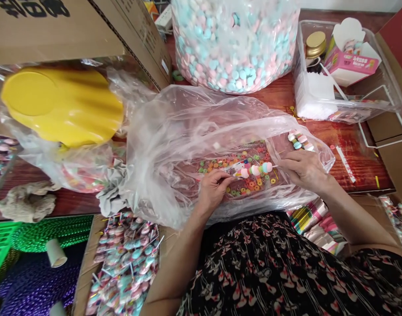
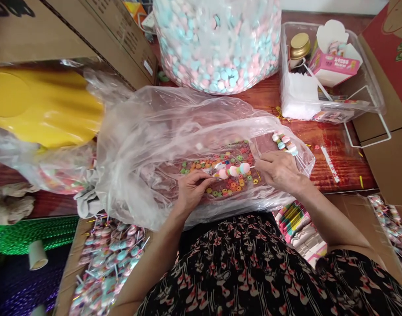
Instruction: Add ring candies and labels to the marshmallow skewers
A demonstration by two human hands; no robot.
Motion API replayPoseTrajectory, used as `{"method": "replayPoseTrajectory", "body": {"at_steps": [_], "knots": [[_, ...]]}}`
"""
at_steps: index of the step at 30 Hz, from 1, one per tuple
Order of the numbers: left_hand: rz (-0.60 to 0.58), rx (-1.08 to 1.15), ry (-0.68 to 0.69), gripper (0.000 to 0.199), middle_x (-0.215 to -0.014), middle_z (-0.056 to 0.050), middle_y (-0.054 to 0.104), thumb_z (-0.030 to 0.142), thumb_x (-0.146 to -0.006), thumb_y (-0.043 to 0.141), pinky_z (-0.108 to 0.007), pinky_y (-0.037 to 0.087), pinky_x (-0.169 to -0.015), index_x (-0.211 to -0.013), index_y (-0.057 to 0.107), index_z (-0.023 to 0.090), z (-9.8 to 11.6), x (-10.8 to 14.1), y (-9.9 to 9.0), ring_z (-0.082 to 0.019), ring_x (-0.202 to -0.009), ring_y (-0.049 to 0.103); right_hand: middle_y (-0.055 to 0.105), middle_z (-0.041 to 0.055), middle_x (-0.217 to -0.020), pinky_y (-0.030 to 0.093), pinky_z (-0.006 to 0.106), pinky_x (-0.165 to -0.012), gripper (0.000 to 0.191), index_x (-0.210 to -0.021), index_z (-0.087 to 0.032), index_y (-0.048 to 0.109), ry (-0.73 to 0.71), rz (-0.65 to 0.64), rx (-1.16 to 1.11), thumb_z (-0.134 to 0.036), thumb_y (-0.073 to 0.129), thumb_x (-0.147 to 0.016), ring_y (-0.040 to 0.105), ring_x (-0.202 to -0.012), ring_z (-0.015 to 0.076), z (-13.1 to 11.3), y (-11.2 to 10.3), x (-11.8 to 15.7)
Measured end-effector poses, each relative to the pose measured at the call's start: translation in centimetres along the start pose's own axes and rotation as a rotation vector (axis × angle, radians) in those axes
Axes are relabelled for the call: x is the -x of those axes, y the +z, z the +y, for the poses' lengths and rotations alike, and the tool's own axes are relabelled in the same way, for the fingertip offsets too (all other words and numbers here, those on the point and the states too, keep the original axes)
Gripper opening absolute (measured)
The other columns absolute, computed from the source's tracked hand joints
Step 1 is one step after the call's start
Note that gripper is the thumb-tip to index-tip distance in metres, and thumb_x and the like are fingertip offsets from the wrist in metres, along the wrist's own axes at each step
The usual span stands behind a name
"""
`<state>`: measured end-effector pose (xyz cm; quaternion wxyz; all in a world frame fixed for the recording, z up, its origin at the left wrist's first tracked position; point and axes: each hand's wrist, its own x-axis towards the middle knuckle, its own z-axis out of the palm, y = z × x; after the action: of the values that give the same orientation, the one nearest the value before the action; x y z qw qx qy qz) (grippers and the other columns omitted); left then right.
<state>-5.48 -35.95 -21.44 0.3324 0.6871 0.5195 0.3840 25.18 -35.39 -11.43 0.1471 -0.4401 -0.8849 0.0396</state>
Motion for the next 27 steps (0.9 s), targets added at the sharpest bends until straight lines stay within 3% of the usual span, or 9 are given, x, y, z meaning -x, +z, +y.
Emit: {"method": "replayPoseTrajectory", "body": {"at_steps": [4, 8, 11, 14, 17, 19, 22, 27], "knots": [[-0.034, -0.025, 0.083, 0.016, -0.077, -0.002, 0.069, 0.033, -0.087, 0.069, -0.029, 0.051, -0.072, -0.077, 0.073, 0.021, -0.2, 0.1, 0.2, -0.015, -0.073, 0.064, 0.063, 0.0026, -0.071, 0.03, 0.03, -0.065, 0.019, -0.079, -0.02, 0.069, -0.186, 0.025, 0.211, -0.013, 0.053, -0.087, 0.049, -0.067, 0.0152, -1.1, -0.6, -0.8], [-0.009, -0.005, 0.181, 0.013, -0.081, -0.004, 0.07, 0.03, -0.088, 0.068, -0.031, 0.052, -0.076, -0.08, 0.073, 0.021, 0.0, -0.1, 0.0, -0.016, -0.079, 0.065, 0.063, 0.0027, -0.071, 0.03, 0.031, -0.066, 0.016, -0.081, -0.019, 0.068, -0.183, 0.104, 0.265, -0.012, 0.055, -0.084, 0.048, -0.068, 0.0158, -2.3, -0.6, -1.3], [-0.009, -0.006, 0.254, 0.012, -0.089, -0.006, 0.071, 0.029, -0.087, 0.068, -0.035, 0.052, -0.088, -0.079, 0.071, 0.021, 0.6, -0.4, -0.5, -0.02, -0.095, 0.066, 0.065, 0.0028, -0.072, 0.033, 0.03, -0.068, 0.018, -0.084, -0.019, 0.069, -0.195, 0.13, 0.162, -0.011, 0.052, -0.086, 0.051, -0.07, 0.0158, -2.4, -0.2, -1.2], [-0.106, -0.008, 0.218, 0.013, -0.103, -0.008, 0.072, 0.033, -0.088, 0.067, -0.037, 0.051, -0.093, -0.088, 0.068, 0.02, 1.3, -0.7, -1.1, -0.021, -0.103, 0.066, 0.066, 0.0026, -0.073, 0.036, 0.028, -0.068, 0.022, -0.082, -0.02, 0.068, -0.183, 0.134, -0.004, -0.013, 0.049, -0.09, 0.054, -0.07, 0.015, -1.9, 0.2, -1.0], [-0.232, -0.023, 0.136, 0.034, -0.109, -0.009, 0.071, 0.04, -0.089, 0.065, -0.034, 0.051, -0.088, -0.116, 0.062, 0.02, 2.2, -0.9, -1.4, -0.021, -0.097, 0.066, 0.068, 0.0029, -0.076, 0.037, 0.028, -0.066, 0.023, -0.084, -0.02, 0.068, -0.153, 0.167, -0.12, -0.016, 0.048, -0.094, 0.056, -0.07, 0.0147, -1.4, 0.2, -0.9], [-0.341, -0.031, 0.125, 0.043, -0.104, -0.007, 0.071, 0.044, -0.089, 0.063, -0.031, 0.051, -0.082, -0.123, 0.06, 0.019, 3.1, -1.0, -1.4, -0.02, -0.091, 0.065, 0.068, 0.003, -0.076, 0.037, 0.028, -0.067, 0.023, -0.085, -0.021, 0.068, -0.165, 0.185, -0.139, -0.016, 0.048, -0.094, 0.056, -0.071, 0.0148, -1.3, 0.1, -0.9], [-0.47, -0.021, 0.08, 0.038, -0.083, -0.001, 0.066, 0.051, -0.087, 0.064, -0.025, 0.045, -0.067, -0.104, 0.065, 0.017, 4.5, -1.0, -0.9, -0.015, -0.073, 0.058, 0.066, 0.0024, -0.074, 0.036, 0.029, -0.066, 0.021, -0.087, -0.02, 0.068, -0.241, 0.195, -0.086, -0.014, 0.049, -0.092, 0.054, -0.071, 0.0152, -1.2, 0.2, -0.7], [-0.473, -0.081, 0.028, 0.046, -0.071, 0.004, 0.057, 0.062, -0.075, 0.072, -0.022, 0.038, -0.06, -0.088, 0.062, 0.019, 6.1, -1.1, 0.0, -0.013, -0.066, 0.049, 0.062, 0.0019, -0.072, 0.027, 0.03, -0.062, 0.02, -0.085, -0.019, 0.068, -0.293, 0.088, -0.02, -0.013, 0.049, -0.086, 0.047, -0.066, 0.0145, -1.3, 0.1, -0.7]]}}
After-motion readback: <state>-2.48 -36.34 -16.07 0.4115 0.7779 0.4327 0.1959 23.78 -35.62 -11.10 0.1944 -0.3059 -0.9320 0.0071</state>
